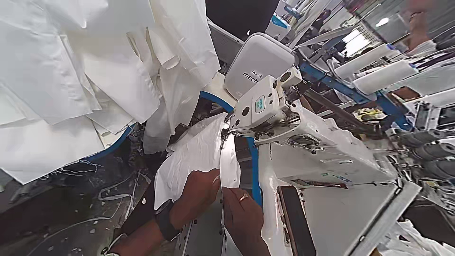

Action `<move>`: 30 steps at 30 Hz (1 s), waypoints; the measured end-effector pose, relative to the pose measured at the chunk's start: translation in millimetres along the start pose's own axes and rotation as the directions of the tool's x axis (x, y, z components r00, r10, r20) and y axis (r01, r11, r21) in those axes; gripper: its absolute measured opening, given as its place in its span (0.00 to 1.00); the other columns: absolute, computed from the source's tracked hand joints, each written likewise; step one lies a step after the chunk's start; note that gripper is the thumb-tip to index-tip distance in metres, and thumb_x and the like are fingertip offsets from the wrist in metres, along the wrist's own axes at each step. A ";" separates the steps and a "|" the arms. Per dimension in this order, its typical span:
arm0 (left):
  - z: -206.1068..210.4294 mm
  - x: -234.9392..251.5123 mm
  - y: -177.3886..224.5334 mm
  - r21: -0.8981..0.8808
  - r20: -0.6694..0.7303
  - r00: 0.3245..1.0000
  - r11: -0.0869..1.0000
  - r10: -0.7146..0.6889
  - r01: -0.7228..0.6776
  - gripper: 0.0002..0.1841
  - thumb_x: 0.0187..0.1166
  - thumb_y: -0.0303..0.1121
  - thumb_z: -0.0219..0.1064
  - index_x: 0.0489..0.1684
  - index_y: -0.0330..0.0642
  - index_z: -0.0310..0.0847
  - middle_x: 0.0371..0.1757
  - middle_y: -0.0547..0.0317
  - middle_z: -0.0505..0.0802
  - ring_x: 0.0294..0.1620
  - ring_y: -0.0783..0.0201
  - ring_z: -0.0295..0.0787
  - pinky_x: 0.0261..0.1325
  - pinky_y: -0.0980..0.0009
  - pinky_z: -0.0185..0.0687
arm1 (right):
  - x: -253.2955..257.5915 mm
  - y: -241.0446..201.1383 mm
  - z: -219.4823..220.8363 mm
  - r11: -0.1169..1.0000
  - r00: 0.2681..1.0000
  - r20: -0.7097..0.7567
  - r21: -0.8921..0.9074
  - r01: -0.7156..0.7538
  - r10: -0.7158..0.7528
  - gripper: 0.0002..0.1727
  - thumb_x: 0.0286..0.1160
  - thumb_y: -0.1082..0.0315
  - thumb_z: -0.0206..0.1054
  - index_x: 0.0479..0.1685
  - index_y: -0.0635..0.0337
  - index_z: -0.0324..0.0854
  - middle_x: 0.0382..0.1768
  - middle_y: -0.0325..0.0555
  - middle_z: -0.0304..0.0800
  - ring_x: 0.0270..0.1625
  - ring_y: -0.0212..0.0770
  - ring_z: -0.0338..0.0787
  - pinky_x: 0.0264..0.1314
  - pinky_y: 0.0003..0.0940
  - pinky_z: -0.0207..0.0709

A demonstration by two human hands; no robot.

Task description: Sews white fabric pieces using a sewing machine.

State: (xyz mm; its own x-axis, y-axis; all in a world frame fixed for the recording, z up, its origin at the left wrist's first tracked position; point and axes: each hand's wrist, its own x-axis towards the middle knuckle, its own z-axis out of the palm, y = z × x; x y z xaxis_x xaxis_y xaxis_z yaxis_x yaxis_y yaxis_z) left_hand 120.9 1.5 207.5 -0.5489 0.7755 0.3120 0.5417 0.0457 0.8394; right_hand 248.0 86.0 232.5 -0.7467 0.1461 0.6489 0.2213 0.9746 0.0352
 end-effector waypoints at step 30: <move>33.8 54.9 -37.4 0.040 -0.345 0.917 0.979 0.202 -0.201 0.05 0.69 0.27 0.70 0.25 0.37 0.90 0.42 0.46 0.93 0.43 0.51 0.90 0.46 0.64 0.87 | 29.6 10.1 58.2 0.947 0.947 -0.077 0.109 -0.302 0.310 0.12 0.71 0.71 0.60 0.28 0.66 0.88 0.45 0.57 0.98 0.53 0.43 0.97 0.56 0.24 0.84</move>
State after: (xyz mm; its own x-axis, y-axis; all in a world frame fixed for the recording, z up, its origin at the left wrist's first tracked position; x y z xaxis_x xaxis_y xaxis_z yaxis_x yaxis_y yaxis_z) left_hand 92.1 63.7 178.2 -0.6133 0.5027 0.6092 0.6660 -0.0855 0.7410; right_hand 191.6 110.1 207.8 -0.5905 0.4279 0.6843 0.3666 0.8976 -0.2449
